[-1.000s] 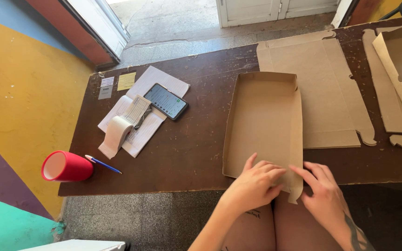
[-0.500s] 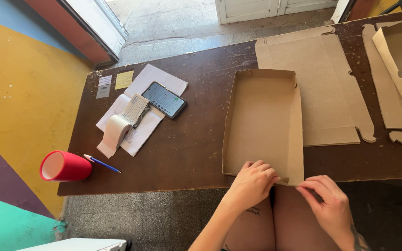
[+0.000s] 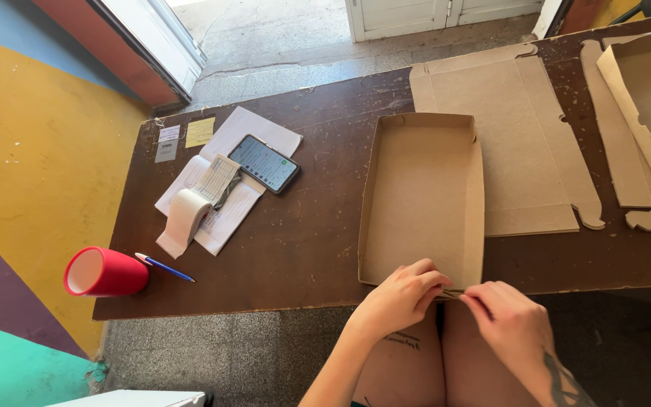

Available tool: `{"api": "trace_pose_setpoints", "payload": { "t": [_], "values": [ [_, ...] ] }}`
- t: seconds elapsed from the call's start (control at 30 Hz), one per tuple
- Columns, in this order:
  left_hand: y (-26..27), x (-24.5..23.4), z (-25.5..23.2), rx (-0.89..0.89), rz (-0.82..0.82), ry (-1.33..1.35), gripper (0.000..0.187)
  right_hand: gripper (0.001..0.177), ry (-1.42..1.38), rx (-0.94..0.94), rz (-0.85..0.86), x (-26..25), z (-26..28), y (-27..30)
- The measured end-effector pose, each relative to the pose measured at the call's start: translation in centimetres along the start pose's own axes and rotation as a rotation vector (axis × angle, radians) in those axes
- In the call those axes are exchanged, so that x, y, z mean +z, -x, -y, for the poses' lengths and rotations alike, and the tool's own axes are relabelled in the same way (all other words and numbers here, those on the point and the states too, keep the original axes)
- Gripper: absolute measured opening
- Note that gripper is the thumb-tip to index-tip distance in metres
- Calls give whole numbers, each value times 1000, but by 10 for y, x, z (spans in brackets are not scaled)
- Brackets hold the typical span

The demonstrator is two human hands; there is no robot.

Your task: Folding flat cardboard sheets into boxes on a work table

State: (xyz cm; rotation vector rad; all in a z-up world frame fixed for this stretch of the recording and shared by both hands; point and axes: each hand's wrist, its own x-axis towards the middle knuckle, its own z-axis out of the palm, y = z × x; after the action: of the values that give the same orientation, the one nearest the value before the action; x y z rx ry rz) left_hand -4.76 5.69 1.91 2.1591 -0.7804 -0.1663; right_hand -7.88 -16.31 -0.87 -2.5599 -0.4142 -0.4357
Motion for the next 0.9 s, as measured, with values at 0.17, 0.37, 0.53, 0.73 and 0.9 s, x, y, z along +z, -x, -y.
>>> {"api": "trace_pose_setpoints", "payload": {
  "t": [0.17,0.37,0.53,0.73,0.9],
  "values": [
    [-1,-1,-1,18,-38,27,18,12,109,-120,38,6,11,-8],
    [0,-4,-7,61,-56,43,15,7,18,32,47,3,-6,-2],
    [2,7,-3,72,-4,-51,20,5,-141,41,3,-6,-12,1],
    [2,12,-10,76,-18,-242,16,26,-177,237,-6,-32,-42,7],
    [2,18,-12,59,-7,-545,51,20,-27,289,-153,-76,-99,9]
  ]
}}
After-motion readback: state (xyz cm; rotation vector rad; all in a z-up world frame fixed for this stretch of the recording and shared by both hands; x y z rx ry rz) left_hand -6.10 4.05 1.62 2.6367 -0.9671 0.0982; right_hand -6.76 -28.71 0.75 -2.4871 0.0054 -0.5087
